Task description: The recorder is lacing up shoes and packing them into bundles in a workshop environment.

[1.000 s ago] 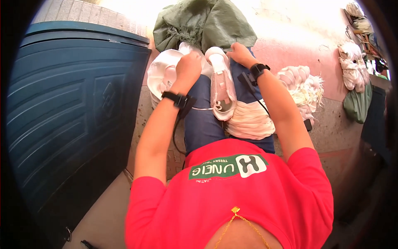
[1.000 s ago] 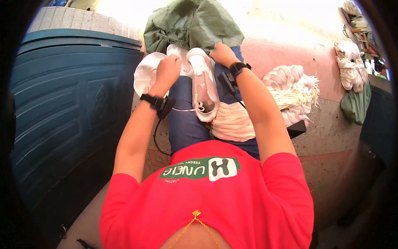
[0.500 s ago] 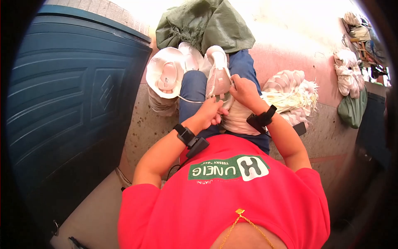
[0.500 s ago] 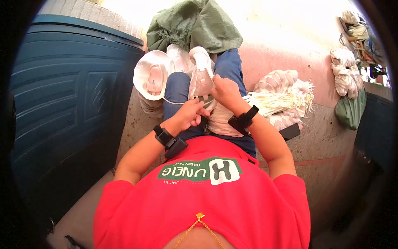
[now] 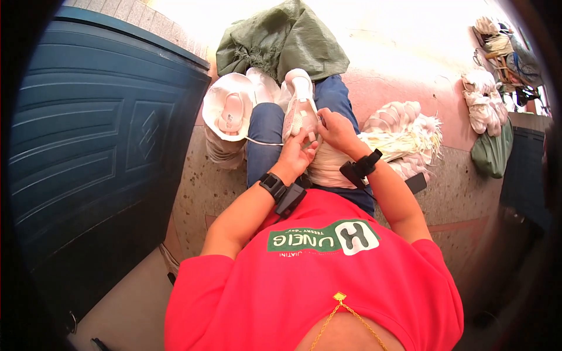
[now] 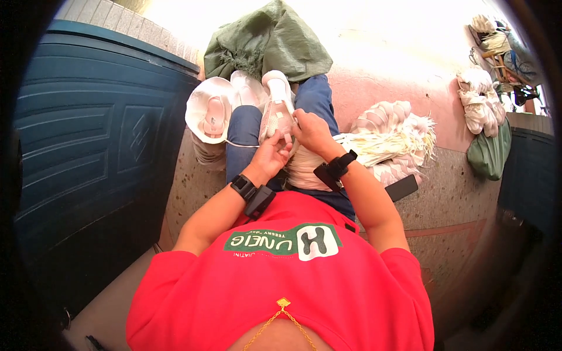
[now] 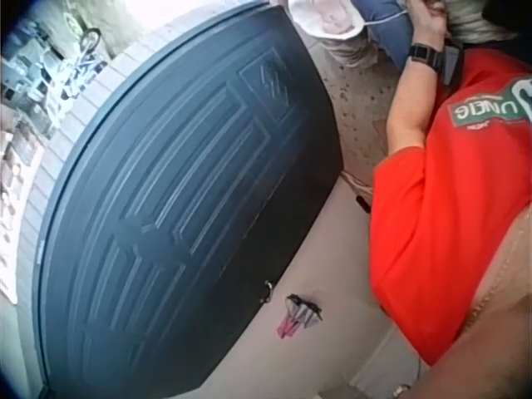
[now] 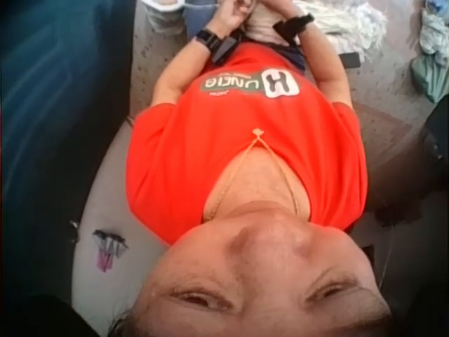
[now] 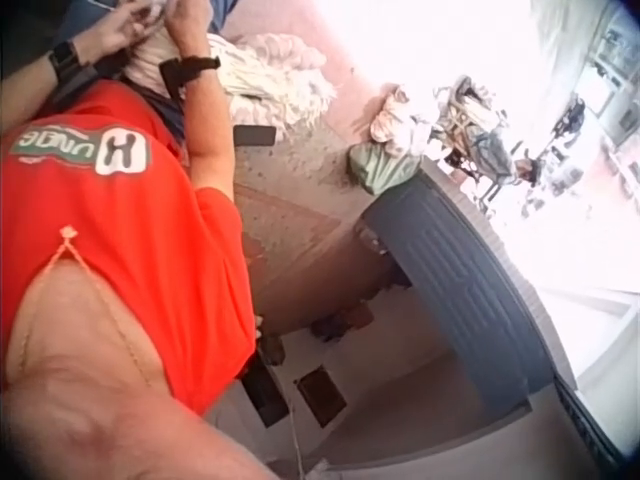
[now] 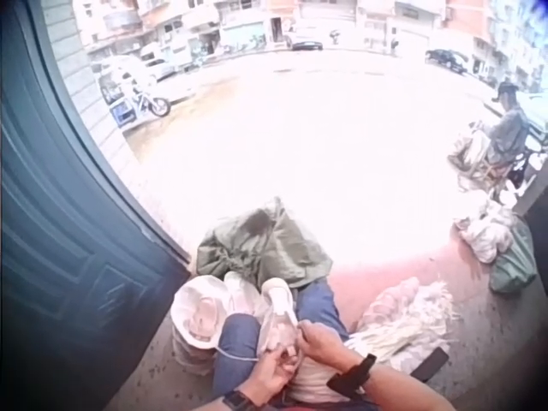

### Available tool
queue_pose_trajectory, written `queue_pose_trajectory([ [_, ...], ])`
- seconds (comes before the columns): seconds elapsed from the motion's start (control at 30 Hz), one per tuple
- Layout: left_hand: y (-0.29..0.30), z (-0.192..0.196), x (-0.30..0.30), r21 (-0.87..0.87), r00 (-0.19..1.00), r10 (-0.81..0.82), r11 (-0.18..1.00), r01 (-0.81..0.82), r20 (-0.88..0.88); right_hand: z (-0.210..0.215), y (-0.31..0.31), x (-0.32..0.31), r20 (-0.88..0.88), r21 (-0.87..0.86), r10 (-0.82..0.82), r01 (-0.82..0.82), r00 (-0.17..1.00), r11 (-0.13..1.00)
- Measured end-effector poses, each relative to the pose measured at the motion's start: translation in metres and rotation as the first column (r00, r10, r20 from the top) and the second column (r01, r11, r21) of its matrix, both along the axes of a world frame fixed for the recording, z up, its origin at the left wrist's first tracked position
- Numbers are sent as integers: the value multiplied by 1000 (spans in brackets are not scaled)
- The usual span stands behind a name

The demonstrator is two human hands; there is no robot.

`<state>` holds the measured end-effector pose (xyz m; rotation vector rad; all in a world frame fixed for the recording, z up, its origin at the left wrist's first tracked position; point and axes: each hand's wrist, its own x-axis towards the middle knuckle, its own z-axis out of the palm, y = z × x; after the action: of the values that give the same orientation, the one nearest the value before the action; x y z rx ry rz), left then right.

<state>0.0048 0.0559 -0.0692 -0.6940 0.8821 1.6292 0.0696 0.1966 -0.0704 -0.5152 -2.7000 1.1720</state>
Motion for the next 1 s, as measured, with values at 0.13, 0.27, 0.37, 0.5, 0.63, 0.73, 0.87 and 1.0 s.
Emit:
queue_pose_trajectory([
  [0.13,-7,-4,5,14,998,45,999,-45,-47,-2,0,1,-24,-11,-6,6,1000,1000],
  [0.27,-18,4,10,-8,991,-3,1000,2,-134,3,4,4,53,-78,4,1,999,997],
  [0.37,-20,11,4,-61,988,-64,997,56,-141,8,1,4,71,-120,16,-7,997,993],
  [0.5,-24,27,-4,-116,971,-229,968,220,-72,6,1,6,51,-102,37,-31,998,994],
  [0.63,-39,53,-21,-604,570,-631,749,272,-525,4,2,8,51,-74,12,-8,999,997],
  [0.73,-21,59,-42,-851,-7,-864,494,179,-504,3,2,6,-4,-3,7,-7,1000,1000],
  [0.87,-10,12,-45,-904,-383,-846,423,-61,-370,0,0,3,-17,9,-3,3,1000,1000],
  [1.0,-5,11,-40,-899,-368,-860,420,-122,-352,-3,-2,6,-62,61,13,-9,998,998],
])
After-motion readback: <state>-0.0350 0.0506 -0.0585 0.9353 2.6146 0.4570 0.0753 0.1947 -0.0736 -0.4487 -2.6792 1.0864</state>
